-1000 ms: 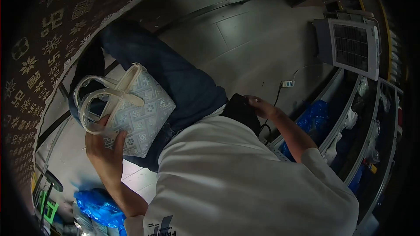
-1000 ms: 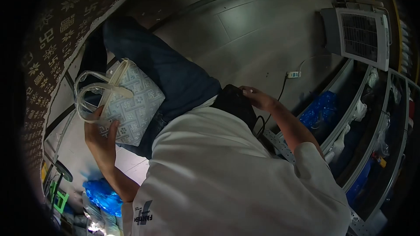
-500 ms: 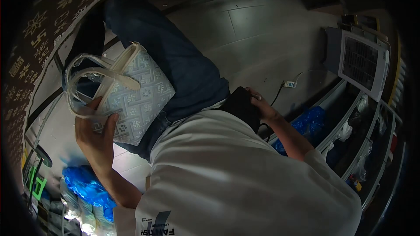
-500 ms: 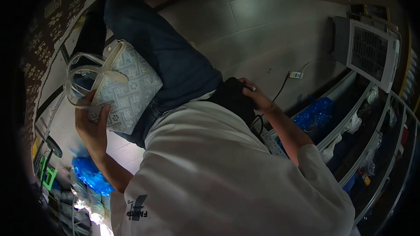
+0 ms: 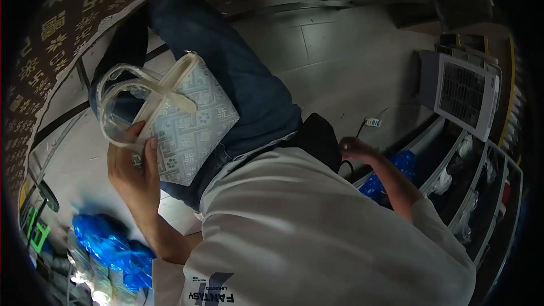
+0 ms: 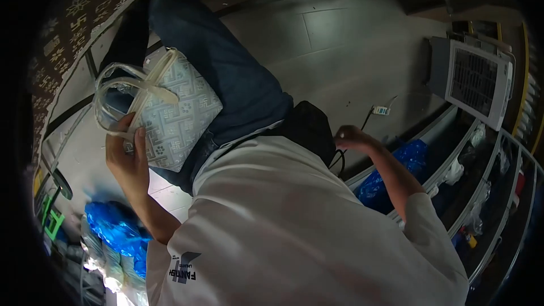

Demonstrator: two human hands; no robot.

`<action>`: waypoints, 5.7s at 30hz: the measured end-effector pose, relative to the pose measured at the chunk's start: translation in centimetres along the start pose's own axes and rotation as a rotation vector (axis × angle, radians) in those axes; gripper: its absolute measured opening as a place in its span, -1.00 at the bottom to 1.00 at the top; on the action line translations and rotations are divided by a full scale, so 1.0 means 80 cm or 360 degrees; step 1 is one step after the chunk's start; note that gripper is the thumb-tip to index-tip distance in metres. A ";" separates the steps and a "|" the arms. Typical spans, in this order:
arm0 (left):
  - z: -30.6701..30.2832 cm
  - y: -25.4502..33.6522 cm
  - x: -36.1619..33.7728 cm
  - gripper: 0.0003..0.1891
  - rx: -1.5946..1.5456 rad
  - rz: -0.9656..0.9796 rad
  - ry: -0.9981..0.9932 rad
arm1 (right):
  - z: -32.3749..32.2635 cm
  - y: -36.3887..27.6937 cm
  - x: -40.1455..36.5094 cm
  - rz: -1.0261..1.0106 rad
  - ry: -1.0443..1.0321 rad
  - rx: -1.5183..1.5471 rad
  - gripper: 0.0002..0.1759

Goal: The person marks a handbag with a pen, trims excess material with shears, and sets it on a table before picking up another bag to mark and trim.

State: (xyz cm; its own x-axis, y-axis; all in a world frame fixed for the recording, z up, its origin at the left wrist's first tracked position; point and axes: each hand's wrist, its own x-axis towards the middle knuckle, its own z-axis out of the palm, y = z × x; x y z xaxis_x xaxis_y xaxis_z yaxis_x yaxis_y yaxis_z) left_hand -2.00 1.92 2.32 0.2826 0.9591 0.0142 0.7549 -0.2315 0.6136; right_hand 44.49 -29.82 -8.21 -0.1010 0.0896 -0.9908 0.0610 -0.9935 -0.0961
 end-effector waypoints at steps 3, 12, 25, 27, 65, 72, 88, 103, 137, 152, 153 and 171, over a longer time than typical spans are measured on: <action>0.000 -0.003 -0.001 -0.77 -0.0038 0.0025 -0.0041 | 0.040 0.042 -0.090 0.0483 -0.0562 0.0392 -0.56; 0.003 -0.018 0.006 -0.77 -0.0027 0.0098 0.0008 | 0.118 -0.061 -0.135 0.0408 -0.0251 -0.0298 -0.57; 0.001 -0.017 0.007 -0.77 0.0083 0.0112 -0.0022 | 0.115 0.012 -0.093 -0.0196 -0.0104 -0.0067 -0.78; 0.001 -0.017 0.009 -0.77 0.0084 0.0099 -0.0028 | 0.106 0.017 -0.088 -0.0349 -0.0121 -0.0383 -0.80; -0.020 0.032 -0.071 -0.71 0.0024 0.0867 -0.0005 | 0.224 -0.410 -0.096 -0.2484 -0.0018 -0.1050 -0.64; -0.042 -0.031 -0.090 -0.45 -0.0744 0.0546 0.0515 | 0.203 -0.445 -0.067 -0.2310 0.0194 -0.1352 -0.76; 0.055 -0.097 -0.072 -0.23 -0.1415 -0.0217 0.0211 | 0.068 -0.127 0.005 -0.1361 0.0925 0.0110 -0.60; 0.057 -0.076 -0.069 -0.39 -0.1349 -0.0239 0.0291 | 0.135 -0.067 0.021 -0.0967 0.1110 0.0365 -0.50; 0.045 -0.046 -0.031 -0.24 -0.1258 0.0259 -0.0099 | 0.217 -0.393 -0.073 -0.2540 0.0360 -0.1713 -0.72; 0.010 -0.063 -0.038 -0.25 -0.1018 0.0037 -0.0216 | 0.187 -0.355 -0.047 -0.3124 0.0395 -0.1075 -0.69; 0.011 -0.064 -0.039 -0.25 -0.1019 0.0033 -0.0211 | 0.174 -0.351 -0.029 -0.2985 0.0432 -0.0708 -0.58; -0.018 -0.074 -0.037 0.28 -0.0869 0.0217 -0.0403 | 0.240 -0.413 0.055 -0.1388 -0.0549 0.0431 -0.56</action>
State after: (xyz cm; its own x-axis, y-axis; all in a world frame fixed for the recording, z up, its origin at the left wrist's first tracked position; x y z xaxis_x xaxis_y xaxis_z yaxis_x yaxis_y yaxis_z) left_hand -8.17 0.71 -0.25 0.5373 0.8430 -0.0259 0.3092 -0.1684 0.9360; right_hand 22.95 2.04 -7.54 -0.2901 0.8185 -0.4959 -0.3989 -0.5744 -0.7148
